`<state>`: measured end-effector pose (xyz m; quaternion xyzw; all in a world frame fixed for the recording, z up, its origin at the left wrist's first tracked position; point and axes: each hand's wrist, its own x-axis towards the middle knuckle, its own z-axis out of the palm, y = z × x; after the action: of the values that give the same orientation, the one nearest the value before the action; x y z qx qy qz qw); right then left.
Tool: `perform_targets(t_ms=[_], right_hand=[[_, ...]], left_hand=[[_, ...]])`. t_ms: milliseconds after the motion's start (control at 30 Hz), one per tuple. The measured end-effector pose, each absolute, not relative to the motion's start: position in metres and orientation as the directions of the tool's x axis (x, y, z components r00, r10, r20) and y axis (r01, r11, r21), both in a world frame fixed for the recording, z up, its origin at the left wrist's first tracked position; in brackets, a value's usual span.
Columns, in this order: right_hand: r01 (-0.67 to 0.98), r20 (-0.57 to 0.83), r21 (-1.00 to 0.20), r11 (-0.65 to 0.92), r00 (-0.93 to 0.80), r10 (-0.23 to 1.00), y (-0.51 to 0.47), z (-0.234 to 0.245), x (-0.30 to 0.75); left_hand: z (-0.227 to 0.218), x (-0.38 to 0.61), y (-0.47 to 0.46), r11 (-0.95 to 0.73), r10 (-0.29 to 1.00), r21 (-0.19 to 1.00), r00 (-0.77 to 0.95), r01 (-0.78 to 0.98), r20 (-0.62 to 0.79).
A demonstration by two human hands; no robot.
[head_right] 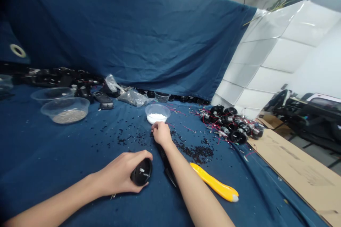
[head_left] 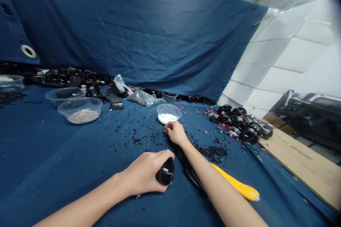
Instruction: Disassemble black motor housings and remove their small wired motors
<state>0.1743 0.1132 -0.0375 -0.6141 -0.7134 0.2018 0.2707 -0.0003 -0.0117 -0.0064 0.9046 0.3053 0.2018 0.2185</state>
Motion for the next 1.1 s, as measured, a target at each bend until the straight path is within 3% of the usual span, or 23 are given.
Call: perform_targets(t_ms=[567,1100], right_hand=[[0.760,0.125,-0.636,0.135,-0.071,0.990,0.1153,-0.0398,0.1758],[0.839,0.105,-0.533,0.113,-0.067,0.992,0.1104,-0.0316,0.1695]], left_hand=[[-0.0041,0.0003,-0.0136,-0.699,0.648,0.531,0.738,0.478,0.189],[-0.0073,0.0006,-0.0132,-0.718,0.638,0.508,0.742,0.477,0.206]])
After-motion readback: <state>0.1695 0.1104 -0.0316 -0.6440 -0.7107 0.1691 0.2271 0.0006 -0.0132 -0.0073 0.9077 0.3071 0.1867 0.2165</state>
